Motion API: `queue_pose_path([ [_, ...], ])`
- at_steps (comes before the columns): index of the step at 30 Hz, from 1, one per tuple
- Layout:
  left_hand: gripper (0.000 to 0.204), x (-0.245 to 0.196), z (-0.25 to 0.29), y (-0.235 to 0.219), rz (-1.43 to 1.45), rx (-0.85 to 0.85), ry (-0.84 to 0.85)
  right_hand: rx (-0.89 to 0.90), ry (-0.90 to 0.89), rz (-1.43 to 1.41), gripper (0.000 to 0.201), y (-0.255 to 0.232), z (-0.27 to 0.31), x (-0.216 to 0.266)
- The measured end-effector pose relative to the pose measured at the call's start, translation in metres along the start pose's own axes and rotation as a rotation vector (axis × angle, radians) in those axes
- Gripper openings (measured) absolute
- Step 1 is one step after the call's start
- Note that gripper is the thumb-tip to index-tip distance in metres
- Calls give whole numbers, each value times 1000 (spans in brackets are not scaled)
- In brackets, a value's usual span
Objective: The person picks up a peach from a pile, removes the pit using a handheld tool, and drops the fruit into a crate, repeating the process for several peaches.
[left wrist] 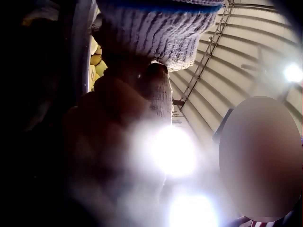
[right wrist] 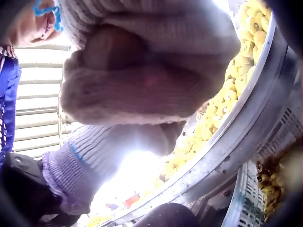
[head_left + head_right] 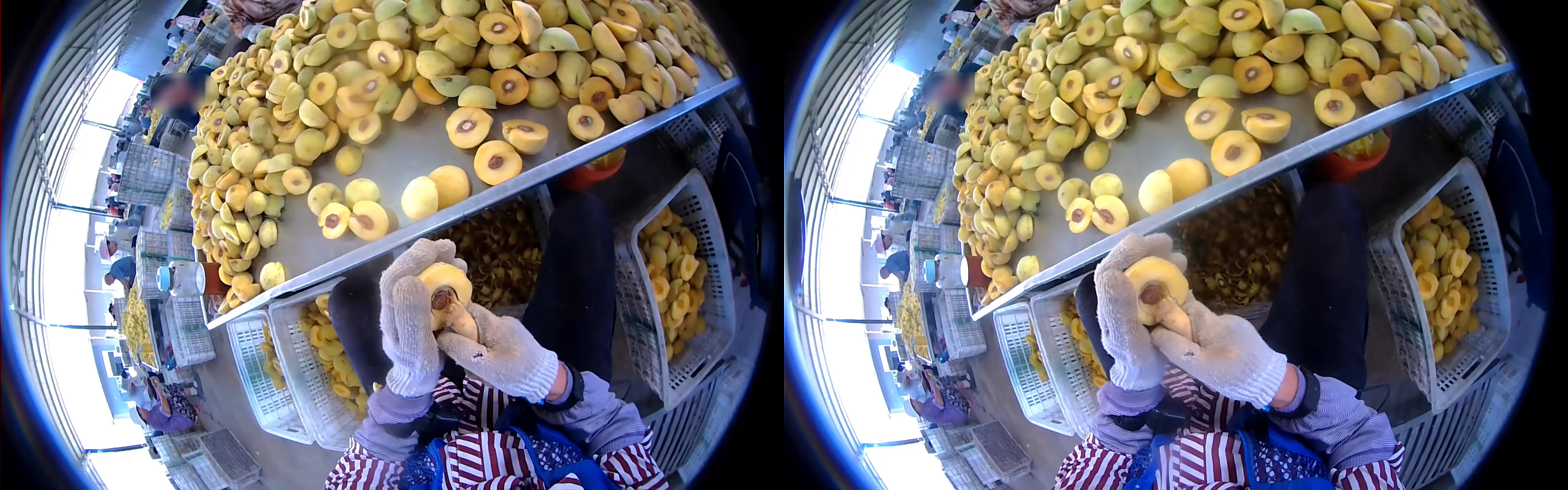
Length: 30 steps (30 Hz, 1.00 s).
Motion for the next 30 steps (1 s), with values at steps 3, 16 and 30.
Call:
queue_pose_path([
  [3,52,-1,-10,-4,-130,5,-85,86,135,-237,52,4,2,-2],
  [16,58,2,-1,9,-16,40,19,-2,163,-382,28,-5,3,1],
  [30,64,18,-2,3,6,30,3,-29,115,-145,42,-9,4,-18],
])
Point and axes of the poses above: each hand's wrist, its own z-axis away from the middle knuckle, its own y-axis out of the palm, x = y × z, the point moved 5 cm from there along -z, towards the middle knuckle, and after that the axes turned 7 degrees about -y, right-handed, at the moved point
